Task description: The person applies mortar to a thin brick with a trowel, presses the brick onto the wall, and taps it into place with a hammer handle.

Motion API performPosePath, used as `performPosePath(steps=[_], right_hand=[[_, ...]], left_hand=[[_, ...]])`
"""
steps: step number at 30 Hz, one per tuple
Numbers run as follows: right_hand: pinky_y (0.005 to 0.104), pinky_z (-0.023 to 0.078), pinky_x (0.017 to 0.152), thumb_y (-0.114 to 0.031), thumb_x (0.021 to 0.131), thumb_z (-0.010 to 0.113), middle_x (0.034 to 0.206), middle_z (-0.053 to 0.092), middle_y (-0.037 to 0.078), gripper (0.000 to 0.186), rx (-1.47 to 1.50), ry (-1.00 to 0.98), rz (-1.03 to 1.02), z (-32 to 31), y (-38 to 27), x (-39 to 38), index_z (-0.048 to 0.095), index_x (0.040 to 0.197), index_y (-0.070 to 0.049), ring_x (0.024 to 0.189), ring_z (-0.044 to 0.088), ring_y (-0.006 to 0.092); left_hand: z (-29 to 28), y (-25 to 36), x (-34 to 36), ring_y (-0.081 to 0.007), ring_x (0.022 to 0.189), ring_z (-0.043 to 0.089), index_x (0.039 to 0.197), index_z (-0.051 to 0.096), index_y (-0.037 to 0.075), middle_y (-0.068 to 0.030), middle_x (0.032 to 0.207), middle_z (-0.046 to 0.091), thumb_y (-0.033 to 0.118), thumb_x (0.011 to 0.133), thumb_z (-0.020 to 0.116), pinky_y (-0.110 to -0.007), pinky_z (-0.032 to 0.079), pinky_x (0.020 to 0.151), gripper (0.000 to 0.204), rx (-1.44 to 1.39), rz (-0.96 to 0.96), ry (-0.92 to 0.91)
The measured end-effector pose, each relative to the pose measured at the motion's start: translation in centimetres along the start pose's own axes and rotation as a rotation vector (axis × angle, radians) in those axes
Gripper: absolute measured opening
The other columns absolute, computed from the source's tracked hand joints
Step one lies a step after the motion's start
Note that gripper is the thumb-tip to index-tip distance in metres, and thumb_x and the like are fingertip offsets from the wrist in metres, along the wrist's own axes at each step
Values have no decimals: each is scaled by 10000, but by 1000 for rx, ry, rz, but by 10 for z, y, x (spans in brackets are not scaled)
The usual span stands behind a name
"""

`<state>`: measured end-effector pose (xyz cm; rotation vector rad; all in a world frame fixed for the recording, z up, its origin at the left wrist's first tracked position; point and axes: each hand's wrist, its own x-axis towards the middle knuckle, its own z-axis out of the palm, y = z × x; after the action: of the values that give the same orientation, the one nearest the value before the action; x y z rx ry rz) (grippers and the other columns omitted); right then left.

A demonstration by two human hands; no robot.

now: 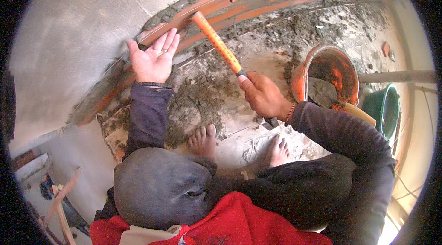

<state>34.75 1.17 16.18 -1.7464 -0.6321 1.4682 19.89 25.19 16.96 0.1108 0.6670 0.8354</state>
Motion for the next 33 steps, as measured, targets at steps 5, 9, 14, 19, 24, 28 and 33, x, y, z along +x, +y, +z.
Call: performPosePath(steps=[5, 9, 14, 19, 24, 28, 33], right_hand=[[245, 315, 359, -340, 1045, 391, 581, 393, -33, 286, 19, -85, 32, 13, -4, -13, 454, 915, -93, 412, 372, 75], [248, 329, 376, -366, 1037, 403, 575, 411, -38, 308, 103, -205, 60, 17, 2, -12, 465, 903, -95, 428, 393, 72], [248, 324, 365, -380, 1029, 420, 578, 395, -59, 326, 109, -144, 77, 31, -25, 1, 448, 864, -100, 418, 368, 59], [248, 330, 357, -380, 1031, 413, 582, 400, -55, 323, 160, -197, 74, 27, -22, -5, 444, 871, -101, 413, 376, 60], [257, 353, 360, -379, 1035, 396, 598, 412, -47, 333, 71, -157, 23, 31, -17, 2, 438, 874, -91, 424, 398, 63], [254, 361, 362, -372, 1037, 394, 597, 415, -45, 331, 115, -172, 82, 32, -28, -4, 442, 871, -89, 426, 406, 64], [278, 379, 369, -374, 1037, 389, 569, 428, -34, 356, 109, -211, 108, 32, -14, -7, 458, 847, -81, 422, 424, 81]], left_hand=[[-22, 5, -12, -404, 1434, 201, 1441, 102, -146, -311, 1524, 202, 707, 907, 329, -551, 154, 1164, 1032, 155, 16, -159], [-25, 10, -22, -391, 1448, 170, 1441, 144, -130, -297, 1534, 191, 661, 929, 292, -543, 108, 1167, 954, 194, 73, -191], [-28, 14, -14, -396, 1446, 165, 1420, 194, -140, -312, 1516, 221, 658, 939, 249, -525, 112, 1160, 933, 193, 100, -202], [-27, 16, -14, -385, 1413, 238, 1406, 244, -138, -304, 1495, 279, 650, 943, 243, -500, 180, 1125, 914, 183, 107, -186], [-25, 14, -11, -369, 1381, 290, 1388, 292, -132, -279, 1476, 333, 641, 943, 241, -472, 193, 1105, 893, 187, 87, -192], [-23, 14, -14, -369, 1383, 288, 1367, 321, -132, -278, 1460, 359, 633, 945, 238, -456, 188, 1107, 878, 154, 95, -147], [-24, 14, -12, -376, 1403, 257, 1362, 328, -140, -291, 1457, 359, 626, 947, 240, -453, 205, 1109, 876, 141, 97, -155]])
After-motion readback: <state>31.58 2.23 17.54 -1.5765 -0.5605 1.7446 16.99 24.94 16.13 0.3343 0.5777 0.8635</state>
